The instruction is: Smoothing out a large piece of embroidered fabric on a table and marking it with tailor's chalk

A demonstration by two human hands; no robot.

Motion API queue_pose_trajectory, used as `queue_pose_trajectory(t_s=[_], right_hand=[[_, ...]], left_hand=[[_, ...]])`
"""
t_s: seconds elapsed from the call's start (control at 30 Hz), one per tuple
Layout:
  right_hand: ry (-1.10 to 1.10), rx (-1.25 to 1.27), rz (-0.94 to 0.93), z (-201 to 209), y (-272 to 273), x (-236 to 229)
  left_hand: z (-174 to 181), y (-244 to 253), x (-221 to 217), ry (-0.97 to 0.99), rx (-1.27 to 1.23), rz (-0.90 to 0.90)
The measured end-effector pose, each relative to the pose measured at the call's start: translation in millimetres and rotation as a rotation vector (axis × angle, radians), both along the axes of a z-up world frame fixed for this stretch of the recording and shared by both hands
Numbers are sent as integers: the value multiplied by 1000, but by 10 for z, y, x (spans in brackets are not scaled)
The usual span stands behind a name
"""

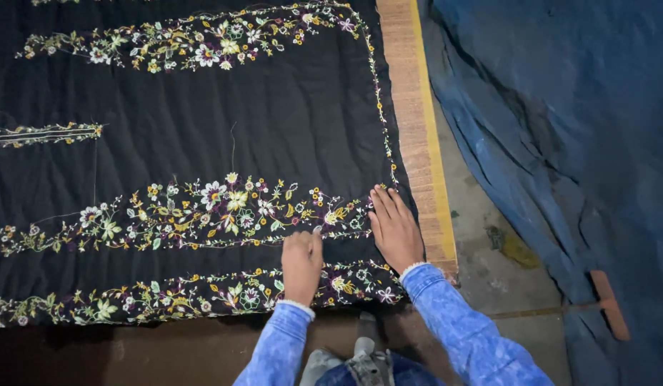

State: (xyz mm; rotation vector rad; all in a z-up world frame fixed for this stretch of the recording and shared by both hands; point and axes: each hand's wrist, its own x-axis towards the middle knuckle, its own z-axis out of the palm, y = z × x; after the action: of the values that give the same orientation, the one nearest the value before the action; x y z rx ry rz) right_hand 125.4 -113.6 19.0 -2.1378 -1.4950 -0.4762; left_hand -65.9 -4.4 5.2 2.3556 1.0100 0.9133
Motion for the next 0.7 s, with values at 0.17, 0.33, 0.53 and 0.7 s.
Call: queue_pose_trajectory(t_s=[0.17,0.33,0.53,0.7], right_hand=[[-56,15,-8,-8,27,17],[-33,15,2,-1,-5,0],[-41,31,11,18,-24,21],[296,117,138,57,-83,73]], left_hand=[[-598,398,-96,451,423,220],[-45,721,-521,155,132,284],[1,143,83,-68,129,0],[112,-268,548,21,-60,-324]])
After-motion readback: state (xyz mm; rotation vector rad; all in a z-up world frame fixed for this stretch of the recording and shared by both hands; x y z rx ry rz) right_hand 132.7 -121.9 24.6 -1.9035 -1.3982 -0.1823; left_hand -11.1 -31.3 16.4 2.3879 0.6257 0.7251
